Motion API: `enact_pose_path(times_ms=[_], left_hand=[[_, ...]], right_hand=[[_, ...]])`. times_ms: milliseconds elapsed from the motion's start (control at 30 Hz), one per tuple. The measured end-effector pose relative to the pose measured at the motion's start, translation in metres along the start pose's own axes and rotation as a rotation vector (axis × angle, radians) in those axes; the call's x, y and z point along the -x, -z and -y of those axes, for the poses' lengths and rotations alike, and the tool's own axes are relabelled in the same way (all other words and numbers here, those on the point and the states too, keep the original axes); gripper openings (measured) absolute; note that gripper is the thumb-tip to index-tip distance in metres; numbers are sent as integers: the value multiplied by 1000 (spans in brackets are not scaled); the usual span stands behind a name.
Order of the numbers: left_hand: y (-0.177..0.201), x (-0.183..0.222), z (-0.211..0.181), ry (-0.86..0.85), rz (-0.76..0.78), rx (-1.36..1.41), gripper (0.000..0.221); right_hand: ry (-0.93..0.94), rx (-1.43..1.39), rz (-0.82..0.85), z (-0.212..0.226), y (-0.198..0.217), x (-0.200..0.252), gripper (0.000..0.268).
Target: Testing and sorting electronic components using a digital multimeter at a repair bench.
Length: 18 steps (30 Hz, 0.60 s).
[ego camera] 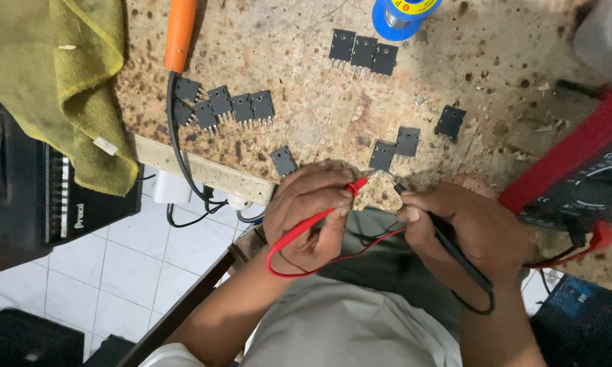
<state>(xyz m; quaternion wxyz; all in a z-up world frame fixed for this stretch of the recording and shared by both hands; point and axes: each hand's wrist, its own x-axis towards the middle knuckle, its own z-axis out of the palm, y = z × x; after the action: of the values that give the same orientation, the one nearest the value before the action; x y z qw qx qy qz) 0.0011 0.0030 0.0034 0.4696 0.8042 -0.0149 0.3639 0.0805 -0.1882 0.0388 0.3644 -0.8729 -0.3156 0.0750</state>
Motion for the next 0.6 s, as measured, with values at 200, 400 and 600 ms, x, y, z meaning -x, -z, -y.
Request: enact_pose_path(times_ms=[200,400,600], left_hand=[[4,-5,-2,-19,44,-42,16],[7,-3,-4,-10,83,-99,17],[5,-4,-6,13,60,-92,18]], right_hand=[[-79,63,43,-6,-2,4,25],[148,38,-103,-2,-5,-2,28],[232,33,-158,-2,-6,-5,11]])
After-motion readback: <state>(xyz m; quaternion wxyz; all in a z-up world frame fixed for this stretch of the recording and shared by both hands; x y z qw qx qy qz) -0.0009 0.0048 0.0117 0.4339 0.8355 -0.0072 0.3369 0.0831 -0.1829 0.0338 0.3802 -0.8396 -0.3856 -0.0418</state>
